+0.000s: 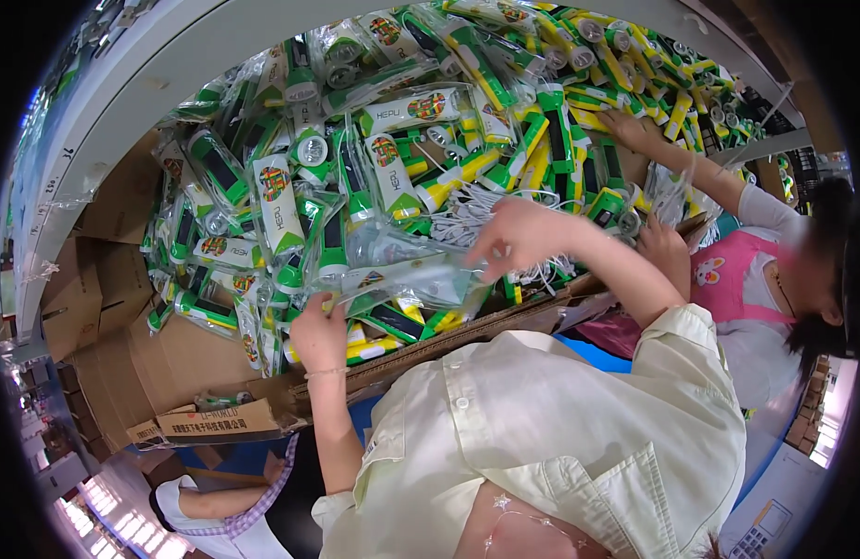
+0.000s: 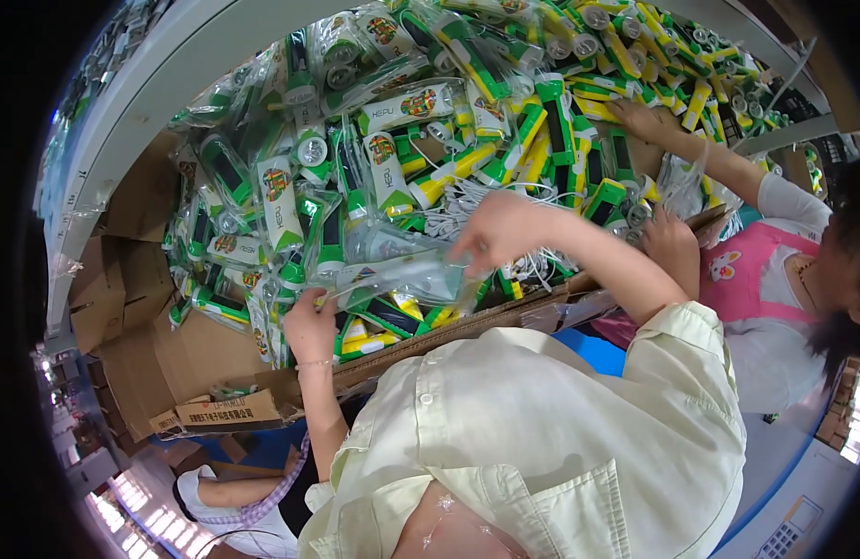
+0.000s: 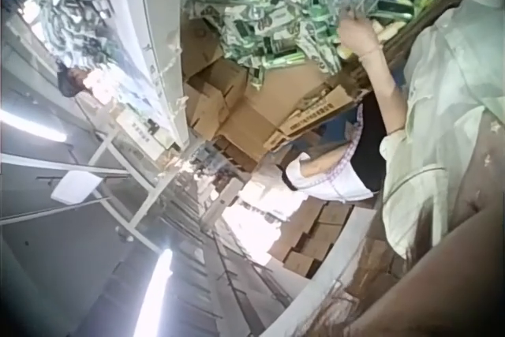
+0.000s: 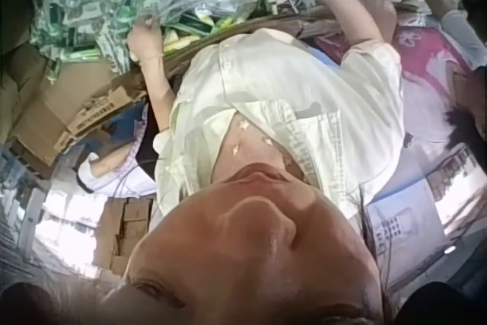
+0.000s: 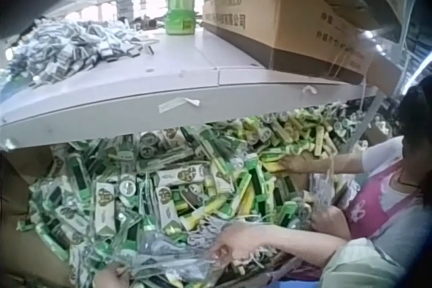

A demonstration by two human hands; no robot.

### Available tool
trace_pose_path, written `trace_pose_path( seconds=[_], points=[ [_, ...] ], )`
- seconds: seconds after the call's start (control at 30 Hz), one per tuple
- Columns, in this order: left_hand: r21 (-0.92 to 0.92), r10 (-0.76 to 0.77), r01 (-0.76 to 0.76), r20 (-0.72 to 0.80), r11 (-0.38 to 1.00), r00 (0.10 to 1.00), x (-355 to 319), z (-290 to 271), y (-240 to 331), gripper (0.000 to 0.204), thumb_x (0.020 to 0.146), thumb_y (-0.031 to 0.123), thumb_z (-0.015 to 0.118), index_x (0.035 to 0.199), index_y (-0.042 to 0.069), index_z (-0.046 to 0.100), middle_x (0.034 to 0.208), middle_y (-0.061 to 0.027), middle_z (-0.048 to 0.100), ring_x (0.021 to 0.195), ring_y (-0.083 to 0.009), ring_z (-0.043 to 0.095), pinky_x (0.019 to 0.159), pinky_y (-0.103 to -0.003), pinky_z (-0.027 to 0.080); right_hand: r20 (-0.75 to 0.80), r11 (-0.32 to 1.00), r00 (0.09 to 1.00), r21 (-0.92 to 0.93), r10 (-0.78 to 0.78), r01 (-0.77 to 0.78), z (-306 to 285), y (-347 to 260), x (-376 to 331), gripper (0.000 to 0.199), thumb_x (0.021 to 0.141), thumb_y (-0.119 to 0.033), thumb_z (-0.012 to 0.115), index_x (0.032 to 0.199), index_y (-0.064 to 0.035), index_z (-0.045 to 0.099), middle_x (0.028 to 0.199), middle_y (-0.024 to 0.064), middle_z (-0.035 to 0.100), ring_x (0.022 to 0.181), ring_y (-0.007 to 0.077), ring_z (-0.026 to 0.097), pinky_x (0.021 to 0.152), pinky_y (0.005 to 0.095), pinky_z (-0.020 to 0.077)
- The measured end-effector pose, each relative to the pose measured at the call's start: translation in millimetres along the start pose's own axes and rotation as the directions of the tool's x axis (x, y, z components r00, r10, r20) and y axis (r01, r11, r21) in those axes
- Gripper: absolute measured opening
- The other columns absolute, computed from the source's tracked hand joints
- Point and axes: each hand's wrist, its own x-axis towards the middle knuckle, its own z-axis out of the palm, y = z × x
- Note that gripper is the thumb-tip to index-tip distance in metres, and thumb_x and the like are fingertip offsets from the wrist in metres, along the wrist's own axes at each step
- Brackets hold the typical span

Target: Packaging flashlights into plastic bags at a factory workbench.

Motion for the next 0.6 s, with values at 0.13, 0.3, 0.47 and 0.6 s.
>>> trace_pose_path(
  seconds=[0.13,0.3,0.47,0.6],
  points=[
    [-0.368,-0.129,0.154,0.091,0.917,0.987,-0.1,0.5,-12.5,0.016,0.078,0.014,0.068,0.084,-0.001,0.067,0.06,-0.0088,0.063,0.042,-0.0111,0.056,0.043,-0.025,0.043,-0.492,0.983,0.855,0.011,0.166,-0.185,-33.2,53.3,24.9,0.02,0.074,-0.028,0.065,0.087,-0.0131,0.069,0.086,0.0057,0.065,0.077,0.0234,0.063,0.063,0.0354,0.0486],
    [-0.414,-0.124,0.159,0.11,0.897,0.986,-1.5,9.5,-3.8,0.018,0.076,0.016,0.071,0.077,-0.002,0.067,0.059,-0.0082,0.062,0.043,-0.0122,0.055,0.044,-0.025,0.041,-0.417,0.679,0.889,-0.709,-0.188,-0.19,5.7,98.0,65.1,0.023,0.071,-0.01,0.057,0.094,-0.0089,0.062,0.097,0.0068,0.057,0.096,0.0219,0.056,0.066,0.0351,0.0507],
    [-0.425,-0.021,0.062,0.1,0.903,0.995,-3.3,7.8,12.2,0.019,0.073,0.017,0.073,0.078,-0.001,0.067,0.062,-0.0123,0.063,0.046,-0.016,0.057,0.048,-0.027,0.042,-0.326,0.437,0.904,-0.88,-0.275,-0.185,7.2,113.7,87.1,0.026,0.076,-0.011,0.052,0.101,-0.01,0.058,0.101,0.005,0.056,0.1,0.0172,0.052,0.082,0.0331,0.0396],
    [-0.455,-0.057,0.125,0.161,0.882,0.985,-2.8,14.5,12.4,0.016,0.074,0.015,0.07,0.08,0.0,0.069,0.062,-0.0099,0.064,0.049,-0.014,0.058,0.05,-0.026,0.044,-0.262,0.608,0.947,-0.788,-0.186,-0.098,2.7,122.3,96.4,0.033,0.08,-0.011,0.05,0.113,-0.0103,0.047,0.098,0.0102,0.058,0.086,0.0247,0.061,0.08,0.0378,0.0407]
  ],
)
